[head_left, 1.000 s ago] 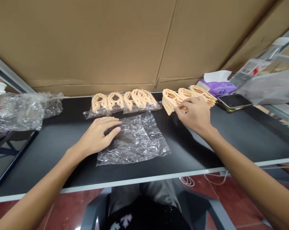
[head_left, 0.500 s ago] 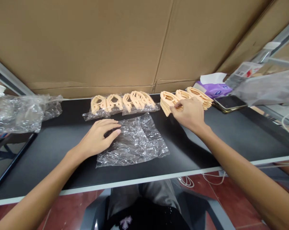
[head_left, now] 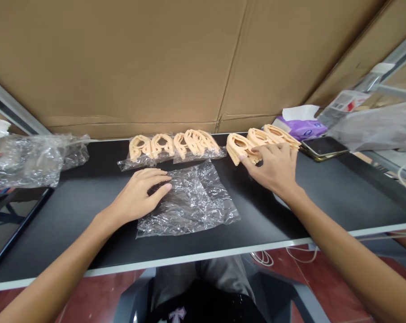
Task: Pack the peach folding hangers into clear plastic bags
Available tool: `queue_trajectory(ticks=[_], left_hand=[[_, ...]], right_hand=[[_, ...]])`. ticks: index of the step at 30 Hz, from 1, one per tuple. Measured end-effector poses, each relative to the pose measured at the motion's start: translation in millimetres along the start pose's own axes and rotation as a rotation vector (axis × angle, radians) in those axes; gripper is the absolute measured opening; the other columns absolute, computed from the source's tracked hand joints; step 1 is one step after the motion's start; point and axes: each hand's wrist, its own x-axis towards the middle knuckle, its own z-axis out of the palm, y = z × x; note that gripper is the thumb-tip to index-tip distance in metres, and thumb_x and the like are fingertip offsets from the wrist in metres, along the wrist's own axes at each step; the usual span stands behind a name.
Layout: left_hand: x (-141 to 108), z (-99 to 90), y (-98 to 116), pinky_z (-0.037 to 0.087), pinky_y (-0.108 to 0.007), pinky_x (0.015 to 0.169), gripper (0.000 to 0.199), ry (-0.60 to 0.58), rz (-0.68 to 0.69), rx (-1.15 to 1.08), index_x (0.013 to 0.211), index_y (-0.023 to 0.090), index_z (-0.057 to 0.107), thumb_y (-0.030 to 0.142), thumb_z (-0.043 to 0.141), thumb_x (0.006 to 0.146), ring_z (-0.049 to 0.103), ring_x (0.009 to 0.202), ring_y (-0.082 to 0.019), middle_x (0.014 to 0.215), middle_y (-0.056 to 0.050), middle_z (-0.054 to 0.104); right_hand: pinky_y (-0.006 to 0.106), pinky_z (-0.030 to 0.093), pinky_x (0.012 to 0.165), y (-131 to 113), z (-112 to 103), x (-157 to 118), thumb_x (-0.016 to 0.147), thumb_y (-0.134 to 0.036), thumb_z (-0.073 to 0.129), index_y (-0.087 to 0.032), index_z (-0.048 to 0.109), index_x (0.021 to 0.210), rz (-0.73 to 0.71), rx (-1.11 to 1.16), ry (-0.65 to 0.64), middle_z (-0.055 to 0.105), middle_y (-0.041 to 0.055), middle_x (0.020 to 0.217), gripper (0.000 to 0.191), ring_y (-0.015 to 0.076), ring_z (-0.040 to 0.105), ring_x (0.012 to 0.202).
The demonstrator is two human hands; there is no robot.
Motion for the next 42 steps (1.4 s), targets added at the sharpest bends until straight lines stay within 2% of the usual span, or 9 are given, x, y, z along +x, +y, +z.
queue_trajectory(ticks=[7,14,17,21,26,29,32,36,42], left_hand=[[1.2,-1.3,0.8,0.042,-0.055,0.113,0.044,0.014,0.005,-0.003,0.114,0.023,0.077,0.054,0.052,0.098,0.063,0.125,-0.032,0.124,-0.01,0.075],[0.8,-1.0,-1.9,0.042,-0.056,0.113,0.046,0.013,0.034,0.026,0.115,0.02,0.076,0.055,0.05,0.099,0.063,0.124,-0.031,0.124,-0.01,0.075],[0.3,-1.1,-4.1,0.042,-0.055,0.113,0.048,0.001,0.046,0.046,0.117,0.019,0.075,0.055,0.05,0.099,0.062,0.125,-0.031,0.126,-0.01,0.074],[0.3,-3.0,-4.3,0.045,-0.052,0.112,0.047,-0.011,0.05,0.042,0.118,0.019,0.075,0.055,0.052,0.099,0.062,0.125,-0.029,0.128,-0.009,0.072],[1.6,-6.7,-2.1,0.044,-0.052,0.114,0.05,-0.018,0.031,0.026,0.121,0.02,0.073,0.059,0.052,0.098,0.061,0.127,-0.029,0.132,-0.009,0.07],[1.5,-7.3,-3.7,0.038,-0.053,0.119,0.057,-0.044,-0.021,0.029,0.131,0.02,0.068,0.062,0.05,0.098,0.053,0.137,-0.03,0.145,-0.011,0.061],[1.1,-5.5,-8.1,0.031,-0.053,0.123,0.063,-0.109,-0.049,0.018,0.142,0.021,0.059,0.064,0.047,0.098,0.044,0.145,-0.03,0.154,-0.01,0.052],[1.2,-2.7,-13.2,0.029,-0.051,0.124,0.066,-0.171,-0.046,-0.022,0.147,0.021,0.053,0.065,0.044,0.099,0.043,0.146,-0.029,0.156,-0.009,0.05],[1.3,-0.6,-15.4,0.031,-0.051,0.124,0.063,-0.184,-0.031,-0.033,0.146,0.022,0.054,0.064,0.044,0.1,0.045,0.145,-0.028,0.155,-0.008,0.052]], right_hand=[[0.052,0.038,0.093,-4.3,-4.1,-3.6,0.087,-0.064,0.057,-0.011,0.067,0.117,0.017,-0.097,-0.018,0.072,0.0227,0.114,0.062,0.041,0.054,0.114],[0.055,0.04,0.096,-6.2,-8.4,-2.1,0.086,-0.057,0.059,-0.013,0.065,0.122,0.052,-0.043,-0.032,0.073,0.022,0.113,0.057,0.0422,0.056,0.117],[0.057,0.044,0.097,-1.0,-10.8,2.8,0.079,-0.055,0.068,-0.016,0.066,0.12,0.113,0.117,-0.02,0.073,0.0191,0.116,0.056,0.0413,0.061,0.115],[0.054,0.053,0.094,15.4,-19.4,6.9,0.067,-0.054,0.08,-0.021,0.067,0.112,0.253,0.426,0.011,0.075,0.0129,0.111,0.058,0.0361,0.07,0.103],[0.057,0.058,0.093,28.8,-43.9,-10.3,0.056,-0.054,0.09,-0.029,0.069,0.096,0.324,0.816,0.04,0.076,0.0054,0.103,0.052,0.0338,0.074,0.093],[0.057,0.058,0.098,25.1,-61.3,-26.7,0.055,-0.046,0.092,-0.029,0.069,0.094,0.26,0.989,0.017,0.077,0.004,0.103,0.049,0.0331,0.074,0.1],[0.051,0.057,0.102,19.2,-72.0,-37.9,0.057,-0.038,0.093,-0.028,0.067,0.1,0.104,1.081,-0.094,0.076,0.0037,0.107,0.051,0.0301,0.073,0.106],[0.046,0.056,0.101,17.4,-70.8,-39.7,0.065,-0.037,0.09,-0.028,0.065,0.103,-0.092,1.012,-0.268,0.074,0.0039,0.114,0.047,0.0279,0.07,0.111],[0.047,0.054,0.096,5.3,-60.6,-29.7,0.069,-0.044,0.087,-0.027,0.063,0.106,-0.195,0.885,-0.415,0.073,0.0043,0.115,0.047,0.028,0.069,0.107]])
